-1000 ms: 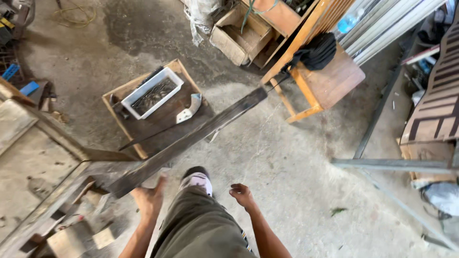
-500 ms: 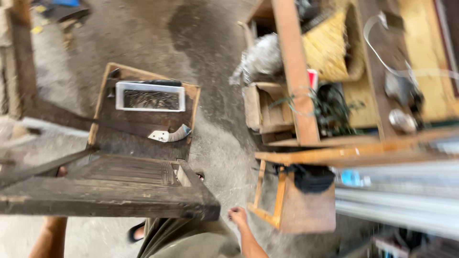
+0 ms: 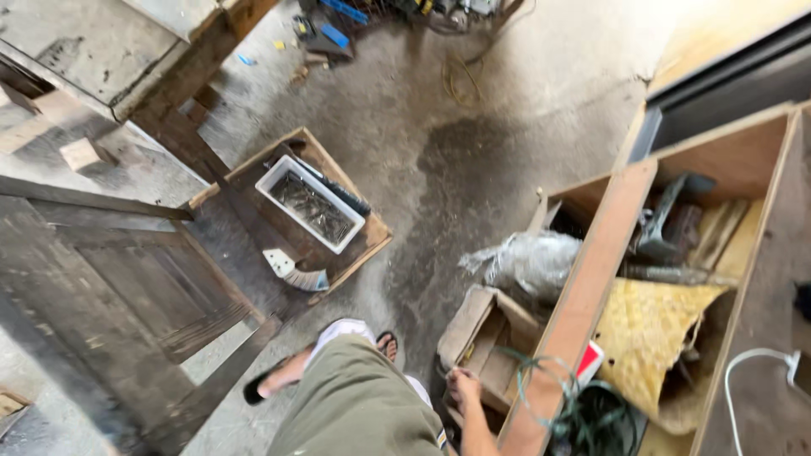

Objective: The person assembles a wooden pallet by arranging planks and blocks on a workbench, then secures them with nails using a hammer. The person moves materials around the workshop and repeatedly adjusts the wood pieces before nailing them together.

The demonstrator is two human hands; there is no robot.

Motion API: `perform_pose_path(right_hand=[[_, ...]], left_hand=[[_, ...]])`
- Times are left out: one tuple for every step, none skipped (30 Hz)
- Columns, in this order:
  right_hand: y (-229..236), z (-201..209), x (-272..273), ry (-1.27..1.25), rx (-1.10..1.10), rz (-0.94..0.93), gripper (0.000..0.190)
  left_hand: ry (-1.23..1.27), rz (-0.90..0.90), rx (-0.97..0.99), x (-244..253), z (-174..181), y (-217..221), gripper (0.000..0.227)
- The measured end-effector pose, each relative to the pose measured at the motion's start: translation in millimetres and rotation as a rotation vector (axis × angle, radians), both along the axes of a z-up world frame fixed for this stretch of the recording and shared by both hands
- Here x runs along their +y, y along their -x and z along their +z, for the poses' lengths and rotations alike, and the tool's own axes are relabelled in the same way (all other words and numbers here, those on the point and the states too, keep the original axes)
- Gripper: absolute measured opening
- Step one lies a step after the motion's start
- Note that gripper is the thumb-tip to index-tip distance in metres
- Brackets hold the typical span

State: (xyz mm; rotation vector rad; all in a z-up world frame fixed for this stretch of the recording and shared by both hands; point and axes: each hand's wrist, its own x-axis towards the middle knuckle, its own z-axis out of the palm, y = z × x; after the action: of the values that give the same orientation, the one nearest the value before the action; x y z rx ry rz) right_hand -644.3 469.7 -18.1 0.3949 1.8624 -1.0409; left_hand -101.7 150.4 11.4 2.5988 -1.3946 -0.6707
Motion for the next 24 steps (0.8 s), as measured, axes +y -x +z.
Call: perform_pose_path(right_hand=[[31.0,-3.2,-17.7,-0.042,0.040,0.084,0.017],[62.0,-2.3,-30.6,-0.095,0.085,0.175,0.018],[87.5,-3.3,-47.6,-0.066,0.068,0.226,0.019],[113.0,-5.7,-71.4,-0.035,0.055,0.280,0.021],[135.7,-7.5,-95.0,-0.004,0.042,0.334,0.022],[157.2,-10.1,-120.5,0.002,0.043,0.363,0.022],[175.0,-14.6,-151.8,0.008,0.043,0.391,0.021],[191.3,-18.2,-185.3,0.014,0.045,0.420,0.021],[204.8,-20.1,-219.3,0.054,0.050,0.480,0.021],[216.6,-21.3,-256.7,0.100,0.059,0.539,0.021],[223.8,-22.2,-292.4,0.150,0.049,0.584,0.022],[234.0,-18.8,-327.7,0.195,0.047,0.622,0.023],[249.5,-11.7,-363.6,0.239,0.045,0.661,0.024],[258.2,-2.9,-393.1,0.250,0.041,0.759,0.025],[269.7,6.5,-424.5,0.261,0.038,0.857,0.025],[284.9,12.2,-447.4,0.265,0.046,0.957,0.026],[304.3,19.3,-465.6,0.306,0.133,0.958,0.027],[326.7,29.9,-487.4,0.356,0.211,0.954,0.028],[350.1,39.9,-507.9,0.407,0.288,0.948,0.029],[369.8,45.7,-523.1,0.442,0.277,0.855,0.029],[387.7,48.7,-533.7,0.475,0.265,0.761,0.029],[405.2,50.1,-545.0,0.393,0.231,0.692,0.029],[419.5,49.3,-556.4,0.311,0.198,0.623,0.029],[433.6,48.5,-564.7,0.263,0.181,0.615,0.028]], left_hand=[[-0.086,-0.028,0.025,13.4,3.5,25.6,0.033],[-0.177,-0.053,0.056,31.8,5.5,52.6,0.033],[-0.269,-0.078,0.091,42.6,10.4,74.9,0.033],[-0.323,-0.107,0.134,49.9,9.7,100.5,0.033],[-0.380,-0.134,0.172,52.5,6.3,124.3,0.034],[-0.432,-0.161,0.209,58.3,-2.0,152.2,0.034],[-0.454,-0.178,0.238,64.7,-12.6,181.3,0.034],[-0.466,-0.198,0.264,72.4,-27.2,218.1,0.034],[-0.470,-0.209,0.289,76.6,-36.5,251.0,0.035],[-0.448,-0.225,0.305,72.1,-46.8,285.3,0.035],[-0.415,-0.231,0.325,62.9,-54.9,318.0,0.035],[-0.338,-0.264,0.352,33.9,-58.7,354.3,0.035],[-0.250,-0.292,0.373,4.4,-62.4,389.9,0.036],[-0.163,-0.321,0.364,-20.6,-53.6,409.0,0.036],[-0.050,-0.346,0.357,-44.7,-47.7,430.2,0.036],[-0.034,-0.268,0.484,-85.2,-42.5,433.3,0.042],[0.059,-0.260,0.616,-116.7,-37.2,461.6,0.043],[0.047,-0.246,0.606,-153.9,-22.6,476.5,0.047],[0.060,-0.220,0.614,-188.8,-6.4,491.3,0.048],[0.076,-0.192,0.618,-217.3,8.3,501.3,0.048],[0.103,-0.196,0.615,-242.2,20.7,510.0,0.047],[0.132,-0.199,0.618,-267.8,29.8,519.7,0.046],[0.161,-0.203,0.620,-290.9,37.8,527.1,0.045],[0.230,-0.182,0.618,-309.3,45.2,536.9,0.044]])
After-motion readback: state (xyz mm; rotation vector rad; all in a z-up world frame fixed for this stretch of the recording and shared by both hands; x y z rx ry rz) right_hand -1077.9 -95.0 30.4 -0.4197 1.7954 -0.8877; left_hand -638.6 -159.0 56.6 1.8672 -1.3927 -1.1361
